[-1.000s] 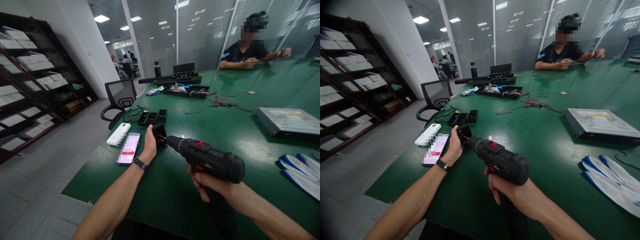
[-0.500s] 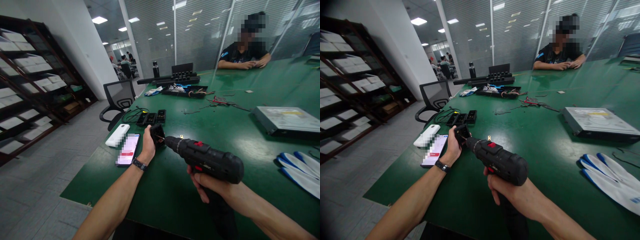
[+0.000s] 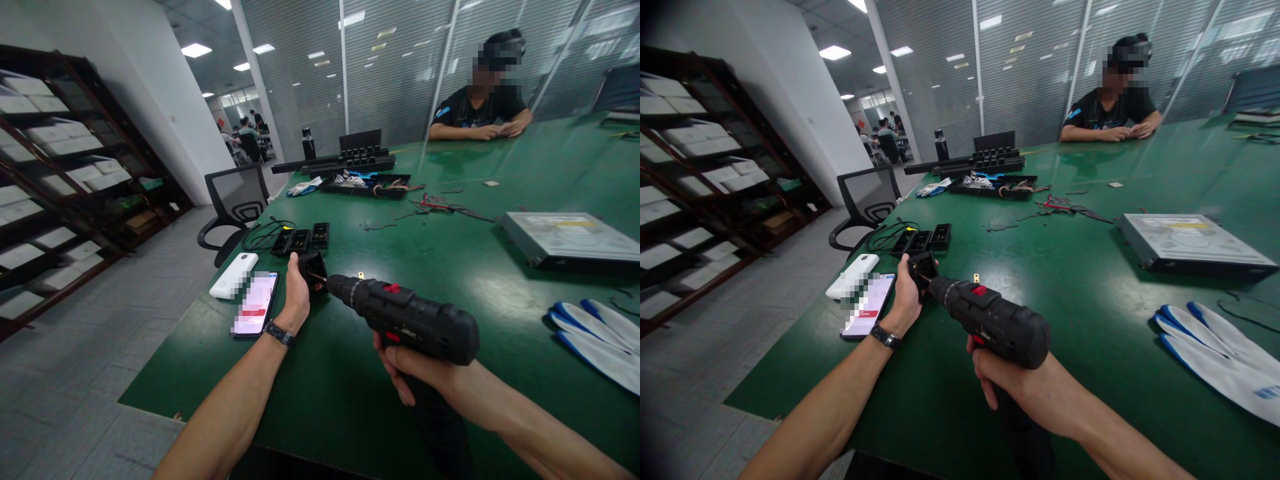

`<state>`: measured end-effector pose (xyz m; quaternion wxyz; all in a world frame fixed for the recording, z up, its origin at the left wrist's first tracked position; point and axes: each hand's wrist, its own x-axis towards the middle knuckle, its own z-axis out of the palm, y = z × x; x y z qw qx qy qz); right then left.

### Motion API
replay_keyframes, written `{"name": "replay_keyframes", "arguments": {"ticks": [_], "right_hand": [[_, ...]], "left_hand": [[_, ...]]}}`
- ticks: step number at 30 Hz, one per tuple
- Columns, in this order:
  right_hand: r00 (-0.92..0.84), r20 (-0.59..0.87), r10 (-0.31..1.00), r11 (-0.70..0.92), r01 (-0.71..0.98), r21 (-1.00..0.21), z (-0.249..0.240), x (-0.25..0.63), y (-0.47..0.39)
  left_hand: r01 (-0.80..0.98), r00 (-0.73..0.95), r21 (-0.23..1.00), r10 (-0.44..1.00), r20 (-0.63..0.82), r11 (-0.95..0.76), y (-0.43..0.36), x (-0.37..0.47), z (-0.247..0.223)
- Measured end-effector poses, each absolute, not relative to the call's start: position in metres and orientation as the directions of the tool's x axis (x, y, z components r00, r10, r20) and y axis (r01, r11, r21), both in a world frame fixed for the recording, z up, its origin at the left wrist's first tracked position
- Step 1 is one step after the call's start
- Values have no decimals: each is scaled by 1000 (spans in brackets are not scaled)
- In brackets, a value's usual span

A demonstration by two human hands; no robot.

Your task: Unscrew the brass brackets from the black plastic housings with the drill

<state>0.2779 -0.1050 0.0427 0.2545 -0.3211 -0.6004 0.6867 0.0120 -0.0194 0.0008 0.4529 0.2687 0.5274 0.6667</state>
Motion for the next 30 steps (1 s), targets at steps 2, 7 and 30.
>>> {"name": "replay_keyframes", "arguments": {"ticks": [2, 7, 30], "right_hand": [[-664, -141, 734, -152, 42, -988, 43, 277, -105], [-674, -126, 728, -138, 36, -990, 40, 279, -105], [-679, -126, 723, -121, 56, -991, 43, 278, -106]], "left_hand": [[-329, -459, 943, 881, -117, -46, -20, 13, 3], [-361, -520, 930, 842, -141, -67, -20, 16, 7], [-330, -556, 941, 822, -126, -79, -20, 18, 7]]}}
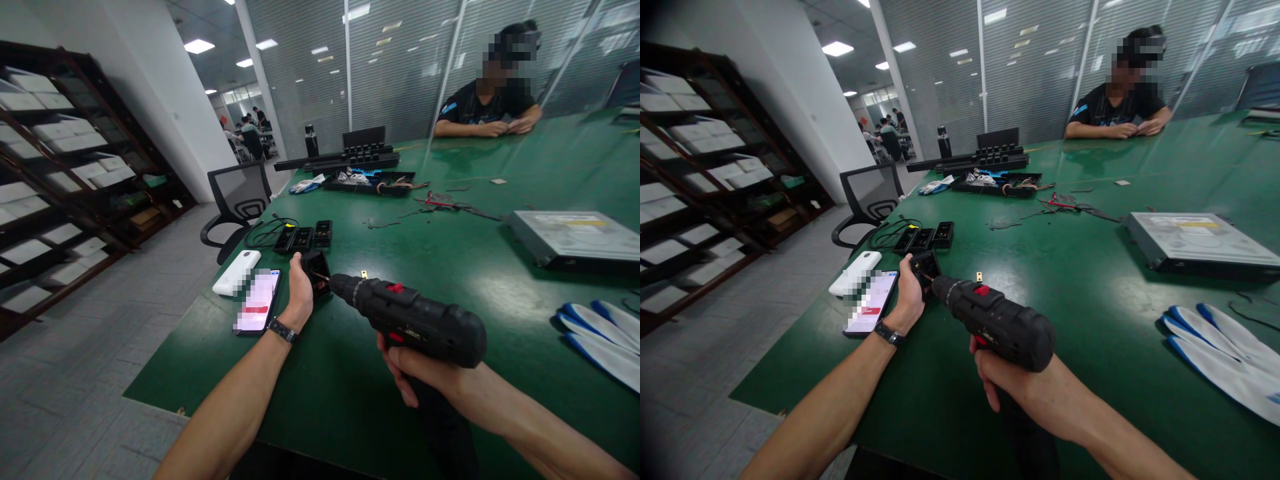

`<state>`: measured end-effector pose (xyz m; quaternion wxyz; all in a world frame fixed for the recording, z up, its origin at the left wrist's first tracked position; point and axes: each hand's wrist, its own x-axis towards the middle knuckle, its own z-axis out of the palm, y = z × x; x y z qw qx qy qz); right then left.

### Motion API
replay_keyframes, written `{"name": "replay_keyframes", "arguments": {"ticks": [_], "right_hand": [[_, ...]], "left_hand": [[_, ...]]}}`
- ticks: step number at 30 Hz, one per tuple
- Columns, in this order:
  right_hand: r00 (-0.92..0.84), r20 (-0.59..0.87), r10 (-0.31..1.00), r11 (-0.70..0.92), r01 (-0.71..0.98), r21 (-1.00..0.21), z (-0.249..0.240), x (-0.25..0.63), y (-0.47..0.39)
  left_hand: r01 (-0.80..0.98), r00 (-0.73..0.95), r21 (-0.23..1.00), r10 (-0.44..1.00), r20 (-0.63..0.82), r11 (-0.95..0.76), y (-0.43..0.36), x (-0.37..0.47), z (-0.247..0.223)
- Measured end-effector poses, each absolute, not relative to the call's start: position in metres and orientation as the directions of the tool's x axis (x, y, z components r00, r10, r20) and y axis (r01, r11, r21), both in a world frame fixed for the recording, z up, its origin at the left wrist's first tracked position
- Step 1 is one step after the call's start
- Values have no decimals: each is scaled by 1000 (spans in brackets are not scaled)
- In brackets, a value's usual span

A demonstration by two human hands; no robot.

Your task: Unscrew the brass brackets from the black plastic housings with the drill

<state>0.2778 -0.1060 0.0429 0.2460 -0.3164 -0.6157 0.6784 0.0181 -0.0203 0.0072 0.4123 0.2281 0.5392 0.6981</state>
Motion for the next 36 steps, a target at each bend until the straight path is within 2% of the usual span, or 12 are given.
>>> {"name": "replay_keyframes", "arguments": {"ticks": [13, 36], "right_hand": [[-676, -118, 727, -108, 57, -993, 42, 278, -105], [-678, -132, 724, -111, 74, -991, 37, 280, -105]], "left_hand": [[-340, -559, 932, 824, -92, -127, -13, 13, -2], [-298, -495, 952, 864, -92, -68, -13, 14, -2]]}}
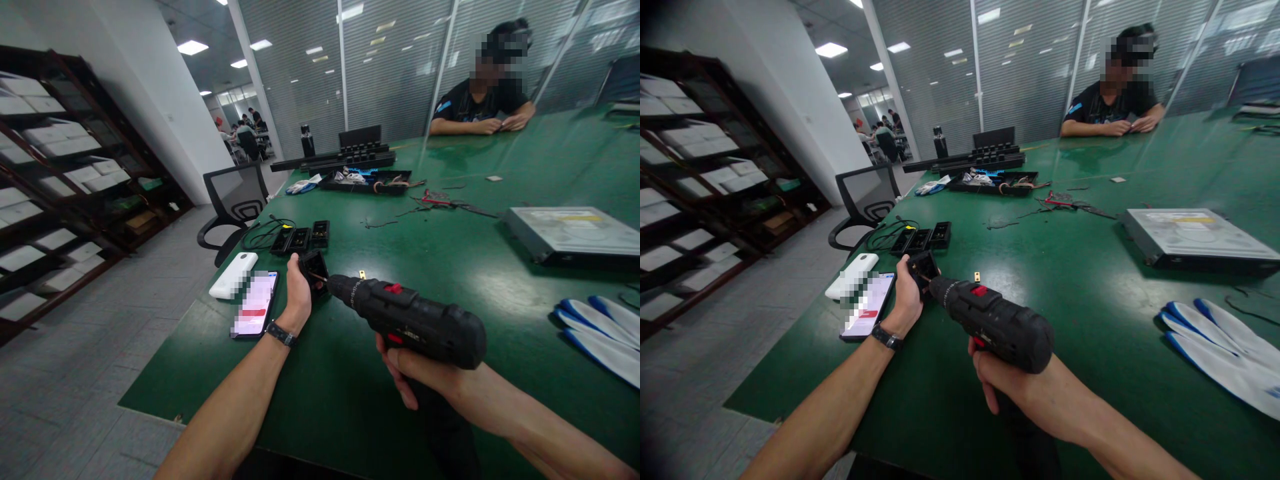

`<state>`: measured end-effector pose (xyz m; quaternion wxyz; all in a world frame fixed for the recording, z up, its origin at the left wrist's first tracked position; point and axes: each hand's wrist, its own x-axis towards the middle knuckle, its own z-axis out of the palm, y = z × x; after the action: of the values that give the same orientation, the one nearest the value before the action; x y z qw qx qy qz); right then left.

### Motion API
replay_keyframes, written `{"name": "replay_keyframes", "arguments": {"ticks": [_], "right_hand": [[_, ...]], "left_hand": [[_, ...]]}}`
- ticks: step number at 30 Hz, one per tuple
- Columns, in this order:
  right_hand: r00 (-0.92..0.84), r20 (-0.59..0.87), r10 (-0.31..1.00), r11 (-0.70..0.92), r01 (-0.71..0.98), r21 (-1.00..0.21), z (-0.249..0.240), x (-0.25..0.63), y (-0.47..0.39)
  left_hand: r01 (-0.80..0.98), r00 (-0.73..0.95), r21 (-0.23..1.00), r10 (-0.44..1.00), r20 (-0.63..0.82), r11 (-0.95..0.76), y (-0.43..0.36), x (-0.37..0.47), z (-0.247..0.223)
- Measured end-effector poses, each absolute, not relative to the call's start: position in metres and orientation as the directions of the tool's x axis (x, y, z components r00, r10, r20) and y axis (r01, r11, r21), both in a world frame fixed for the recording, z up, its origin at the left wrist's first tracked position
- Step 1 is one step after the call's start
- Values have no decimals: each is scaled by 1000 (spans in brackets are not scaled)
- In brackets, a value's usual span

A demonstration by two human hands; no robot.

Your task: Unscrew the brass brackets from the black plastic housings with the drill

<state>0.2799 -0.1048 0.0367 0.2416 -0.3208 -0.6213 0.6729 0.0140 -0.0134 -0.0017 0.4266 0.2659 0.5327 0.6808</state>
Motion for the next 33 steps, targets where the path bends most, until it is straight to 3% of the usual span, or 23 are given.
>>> {"name": "replay_keyframes", "arguments": {"ticks": [8, 18, 33], "right_hand": [[-678, -126, 724, -121, 55, -991, 35, 281, -105], [-690, -120, 713, -100, 69, -993, 40, 279, -105], [-693, -130, 710, -108, 76, -991, 40, 280, -104]], "left_hand": [[-273, -466, 959, 883, -58, -81, -14, 14, -2], [-306, -572, 936, 820, -36, -172, -13, 16, -2], [-274, -560, 955, 826, -60, -116, -14, 13, -5]]}}
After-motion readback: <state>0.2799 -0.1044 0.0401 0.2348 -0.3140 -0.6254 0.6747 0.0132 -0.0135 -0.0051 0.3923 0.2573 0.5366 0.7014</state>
